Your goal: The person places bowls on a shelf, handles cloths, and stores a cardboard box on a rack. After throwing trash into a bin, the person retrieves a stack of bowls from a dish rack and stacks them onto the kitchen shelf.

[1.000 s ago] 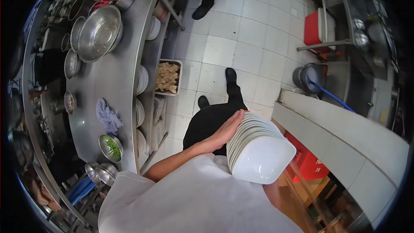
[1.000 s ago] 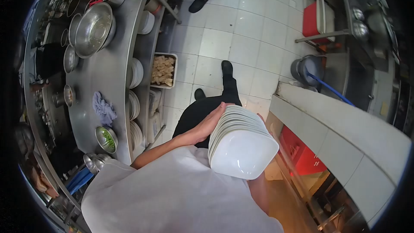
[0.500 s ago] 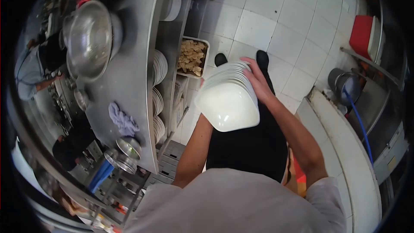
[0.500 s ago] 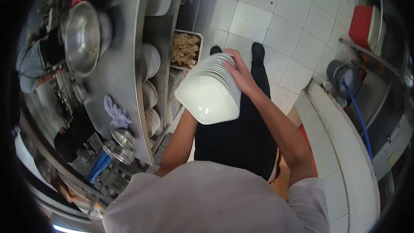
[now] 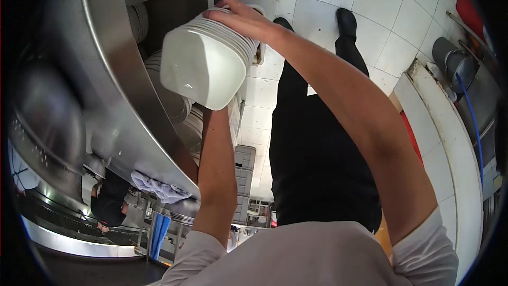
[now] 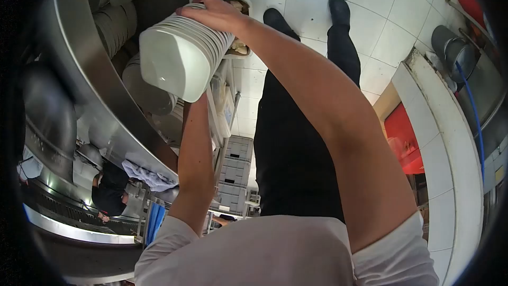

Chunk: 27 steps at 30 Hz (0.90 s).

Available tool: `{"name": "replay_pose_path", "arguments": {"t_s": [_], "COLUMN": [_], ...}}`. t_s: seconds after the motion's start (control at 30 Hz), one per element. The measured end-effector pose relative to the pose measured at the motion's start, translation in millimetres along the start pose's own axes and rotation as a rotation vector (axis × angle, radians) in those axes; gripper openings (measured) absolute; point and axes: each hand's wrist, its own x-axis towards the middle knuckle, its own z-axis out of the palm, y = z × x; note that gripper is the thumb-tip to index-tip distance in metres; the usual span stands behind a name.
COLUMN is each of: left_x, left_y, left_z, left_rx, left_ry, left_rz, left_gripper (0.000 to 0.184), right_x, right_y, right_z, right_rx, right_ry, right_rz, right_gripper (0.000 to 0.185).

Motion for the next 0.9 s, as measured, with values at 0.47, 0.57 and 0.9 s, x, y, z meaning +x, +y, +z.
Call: {"name": "replay_pose_path", "arguments": {"t_s": [0.47, 0.57, 0.9], "left_x": [52, 58, 64], "left_y": [4, 6, 30], "left_z": [-12, -17, -8], "left_rx": [0.056, 0.065, 0.184], "left_ry": [0.058, 0.074, 0.115], "left_rz": [0.431, 0.466, 0.358], "left_gripper": [0.073, 0.072, 0.071], "right_x": [91, 102, 53], "right_y": [-43, -39, -28], "right_z": [28, 35, 89], "right_rx": [-0.241, -0.202, 0.257], "right_ry": [0.361, 0.405, 0.934], "right_rz": [-0.027, -0.048, -0.040], "right_gripper": [0.041, 0.035, 0.028]}}
